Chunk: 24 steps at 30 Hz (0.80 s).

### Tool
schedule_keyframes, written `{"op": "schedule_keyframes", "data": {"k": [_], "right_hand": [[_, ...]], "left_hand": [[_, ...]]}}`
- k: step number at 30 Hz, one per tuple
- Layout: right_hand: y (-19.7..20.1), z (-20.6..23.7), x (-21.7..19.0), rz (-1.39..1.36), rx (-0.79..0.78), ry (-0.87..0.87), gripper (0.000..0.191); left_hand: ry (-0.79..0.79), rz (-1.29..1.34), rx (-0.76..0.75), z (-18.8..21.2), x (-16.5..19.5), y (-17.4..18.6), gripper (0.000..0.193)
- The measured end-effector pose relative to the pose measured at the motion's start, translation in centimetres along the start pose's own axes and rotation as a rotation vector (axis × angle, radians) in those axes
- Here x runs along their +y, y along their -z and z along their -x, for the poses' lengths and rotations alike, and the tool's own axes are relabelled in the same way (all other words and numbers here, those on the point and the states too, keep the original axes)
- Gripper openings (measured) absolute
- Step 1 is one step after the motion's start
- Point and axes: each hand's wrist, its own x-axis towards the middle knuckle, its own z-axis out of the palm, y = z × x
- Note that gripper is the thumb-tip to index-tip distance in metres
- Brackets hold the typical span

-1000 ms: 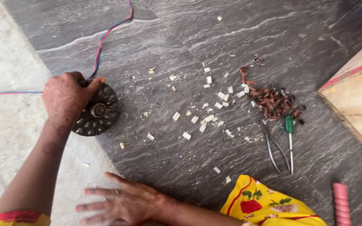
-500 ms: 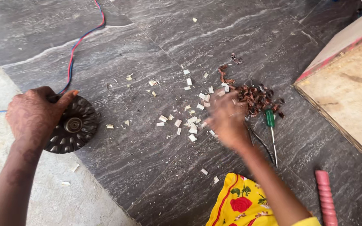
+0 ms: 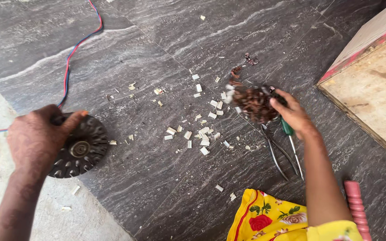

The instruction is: The person uses pliers and a screwdriver to remove copper windings and white insulating pieces from a motor stator. They work methodically around the stator, pulling out wires and prying out insulation, then gather the removed copper into a pile.

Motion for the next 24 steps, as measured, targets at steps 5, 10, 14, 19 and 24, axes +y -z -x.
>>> {"op": "schedule_keyframes", "data": {"k": [5, 10, 14, 19, 24], "right_hand": [[2.4, 3.9, 0.9, 0.219, 0.101, 0.040, 0.081], [1.7, 4.5, 2.4, 0.195, 0.079, -0.164, 0.092], [3.5, 4.6, 3.7, 0.204, 0.024, -0.307, 0.095], [4.3, 4.4, 2.5, 0.441, -0.024, 0.063, 0.111], [-2.6, 0.8, -4.4, 0.271, 0.117, 0.178, 0.122]], "left_hand": [[-0.082, -0.027, -0.082, 0.7, 4.4, -0.3, 0.059], [-0.180, -0.114, -0.123, -0.1, 7.6, 0.5, 0.059], [-0.152, -0.127, -0.137, -0.5, 8.1, 0.8, 0.061], [-0.108, -0.133, -0.168, -0.4, 7.9, 0.4, 0.059], [-0.094, -0.121, -0.178, -0.7, 8.1, 0.4, 0.059]]}}
